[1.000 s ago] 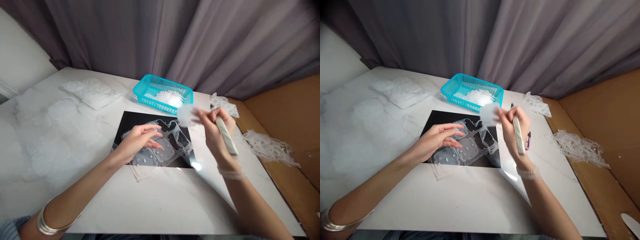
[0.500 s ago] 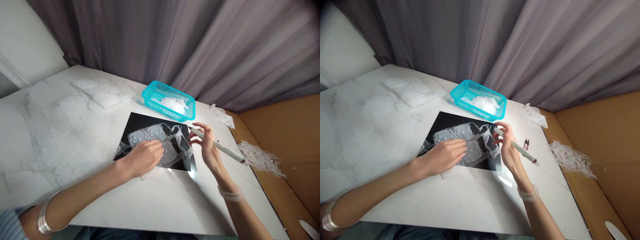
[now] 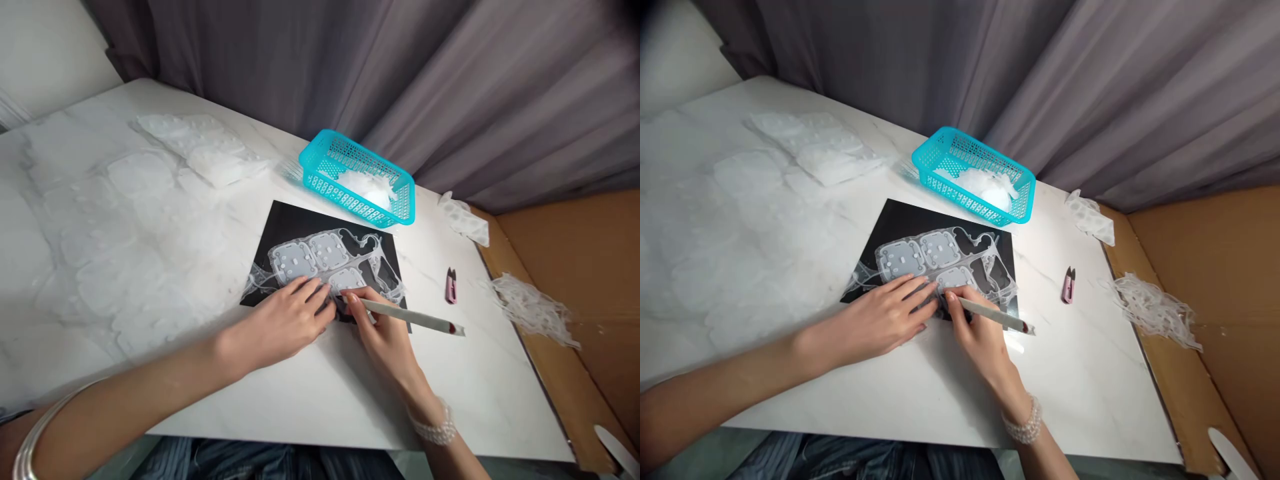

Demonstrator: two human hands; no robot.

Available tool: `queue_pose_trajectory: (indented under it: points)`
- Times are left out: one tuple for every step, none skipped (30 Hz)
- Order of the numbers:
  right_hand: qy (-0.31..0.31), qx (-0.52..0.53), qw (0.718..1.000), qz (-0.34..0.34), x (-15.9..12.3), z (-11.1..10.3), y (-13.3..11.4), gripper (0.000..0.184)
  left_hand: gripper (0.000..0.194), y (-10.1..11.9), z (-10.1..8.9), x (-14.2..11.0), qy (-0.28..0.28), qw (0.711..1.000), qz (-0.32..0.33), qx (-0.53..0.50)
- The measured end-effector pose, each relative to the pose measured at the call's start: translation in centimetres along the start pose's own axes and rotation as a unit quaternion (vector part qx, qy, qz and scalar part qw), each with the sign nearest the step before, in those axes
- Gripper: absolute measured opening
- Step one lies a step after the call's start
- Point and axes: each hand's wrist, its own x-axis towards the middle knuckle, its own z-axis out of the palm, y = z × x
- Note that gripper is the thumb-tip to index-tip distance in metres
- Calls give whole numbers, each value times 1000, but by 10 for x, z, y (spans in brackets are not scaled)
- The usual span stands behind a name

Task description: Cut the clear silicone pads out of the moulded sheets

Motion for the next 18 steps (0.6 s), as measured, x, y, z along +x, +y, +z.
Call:
queue_pose_trajectory:
  points:
    - [-6,-22,1000,-14,0,1,0,23,30,0,0,0,-6,1000,0,3]
    - [-10,-39,999,-25,1,1,0,23,30,0,-1,0,-10,1000,0,5]
    - [-13,-51,998,-32,2,2,-1,22,31,0,-1,0,-12,1000,2,7]
    - [-14,-58,997,-38,4,2,-1,22,30,0,-1,0,-14,1000,4,7]
    - [-16,-63,997,-42,5,3,-1,21,30,0,-1,1,-15,1000,5,7]
    - [-17,-68,997,-46,6,4,-2,21,30,0,-2,1,-16,1000,7,6]
    - [-17,-72,996,-51,6,4,-2,20,30,0,-2,1,-17,1000,7,5]
    - [-19,-78,995,-57,6,5,-3,20,29,0,-3,1,-18,1000,7,2]
    - [-19,-86,994,-63,5,5,-4,19,29,0,-3,2,-20,1000,5,-2]
    - [-19,-97,993,-69,3,5,-4,18,29,0,-4,2,-21,1000,2,-6]
    - [-18,-110,991,-74,0,5,-5,18,28,0,-5,2,-23,1000,-2,-9]
    - [-17,-122,989,-81,-4,4,-5,16,28,0,-5,3,-25,1000,-6,-11]
    - [-13,-130,987,-89,-8,4,-5,15,28,0,-5,3,-26,1000,-8,-11]
    - [-7,-135,986,-100,-12,4,-4,14,27,0,-5,3,-26,1000,-9,-9]
    - [2,-137,984,-114,-15,5,-4,13,28,1,-5,2,-24,1000,-9,-6]
    - [10,-137,982,-130,-17,6,-2,13,28,1,-4,2,-21,1000,-8,-2]
    - [18,-137,980,-146,-19,8,0,13,28,1,-3,1,-19,1000,-5,2]
    - [26,-138,977,-161,-19,10,1,15,29,1,-2,1,-17,1000,-2,5]
